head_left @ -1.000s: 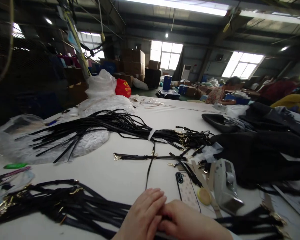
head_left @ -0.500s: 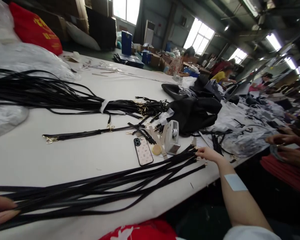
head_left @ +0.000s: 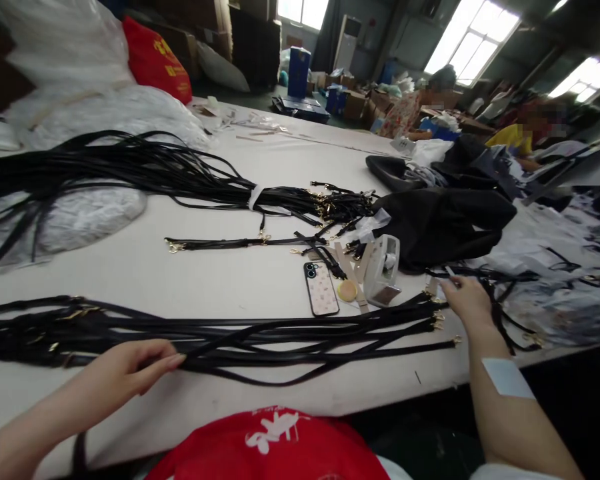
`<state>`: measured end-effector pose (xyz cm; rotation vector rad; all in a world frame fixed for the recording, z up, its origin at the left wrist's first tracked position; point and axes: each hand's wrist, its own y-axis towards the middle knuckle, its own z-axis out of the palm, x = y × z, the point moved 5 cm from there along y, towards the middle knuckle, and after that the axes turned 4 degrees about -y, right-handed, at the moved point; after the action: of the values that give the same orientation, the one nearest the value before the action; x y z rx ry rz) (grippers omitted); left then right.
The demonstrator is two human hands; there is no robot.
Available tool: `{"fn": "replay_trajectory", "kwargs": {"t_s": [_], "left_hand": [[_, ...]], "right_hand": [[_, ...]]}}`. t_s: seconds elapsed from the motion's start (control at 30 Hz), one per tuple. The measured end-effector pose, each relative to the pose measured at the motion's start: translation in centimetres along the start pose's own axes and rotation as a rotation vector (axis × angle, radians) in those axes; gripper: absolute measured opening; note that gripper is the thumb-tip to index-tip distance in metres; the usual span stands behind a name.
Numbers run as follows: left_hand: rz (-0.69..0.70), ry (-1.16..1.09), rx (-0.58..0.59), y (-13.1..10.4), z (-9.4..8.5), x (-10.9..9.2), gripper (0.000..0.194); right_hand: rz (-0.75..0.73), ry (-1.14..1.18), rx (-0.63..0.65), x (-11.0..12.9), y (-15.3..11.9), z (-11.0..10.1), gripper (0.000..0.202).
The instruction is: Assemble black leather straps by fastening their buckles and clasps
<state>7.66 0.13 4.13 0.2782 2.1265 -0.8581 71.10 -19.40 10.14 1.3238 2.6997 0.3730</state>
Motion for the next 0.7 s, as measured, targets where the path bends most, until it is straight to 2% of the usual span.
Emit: {"fn": "replay_trajectory", "kwargs": {"t_s": [0.07, 0.13, 0.17, 0.2, 0.23, 0.3, 0.37, 0.43, 0.57, 0.63, 0.7], "left_hand": [[0.002, 0.070, 0.081, 0.5, 1.9, -1.0, 0.042], [0.047, 0.094, 0.105, 1.1, 4.5, -2.8, 0.040], [0.063, 0.107, 0.101, 1.4, 6.0, -3.9, 0.039], [0.088, 0.116, 0.095, 1.8, 7.4, -5.0, 0.036], [0.116, 0.119, 0.102, 2.2, 8.8, -6.1, 0.033], [0.198, 0.097, 0.118, 2.7, 10.9, -8.1, 0.028], [0.275, 0.054, 0.166, 2.8, 11.3, -9.3, 0.023], [0.277, 0.012, 0.218, 2.4, 9.9, -9.2, 0.022], [0.107, -0.051, 0.257, 1.2, 4.5, -6.4, 0.032], [0.062, -0.050, 0.249, 1.0, 3.1, -5.3, 0.032], [0.075, -0.001, 0.234, 1.1, 3.1, -5.1, 0.029]], "right_hand": [[-0.073, 0.170, -0.160, 4.2, -2.9, -1.3, 0.034], [-0.211, 0.399, -0.284, 10.0, -7.9, -2.6, 0.030], [-0.343, 0.654, -0.291, 13.4, -11.0, -3.1, 0.024], [-0.485, 0.873, -0.218, 17.0, -14.2, -3.3, 0.019], [-0.621, 1.018, -0.073, 20.7, -17.3, -3.3, 0.019], [-0.815, 1.118, 0.214, 27.0, -22.6, -2.8, 0.028], [-0.852, 1.135, 0.430, 30.7, -25.2, -1.9, 0.033], [-0.798, 1.100, 0.537, 31.9, -24.8, -0.6, 0.029], [-0.644, 0.981, 0.507, 30.2, -20.3, 1.3, 0.026], [-0.664, 0.954, 0.464, 30.0, -19.7, 1.5, 0.027], [-0.788, 0.973, 0.453, 30.9, -20.9, 1.2, 0.027]]}}
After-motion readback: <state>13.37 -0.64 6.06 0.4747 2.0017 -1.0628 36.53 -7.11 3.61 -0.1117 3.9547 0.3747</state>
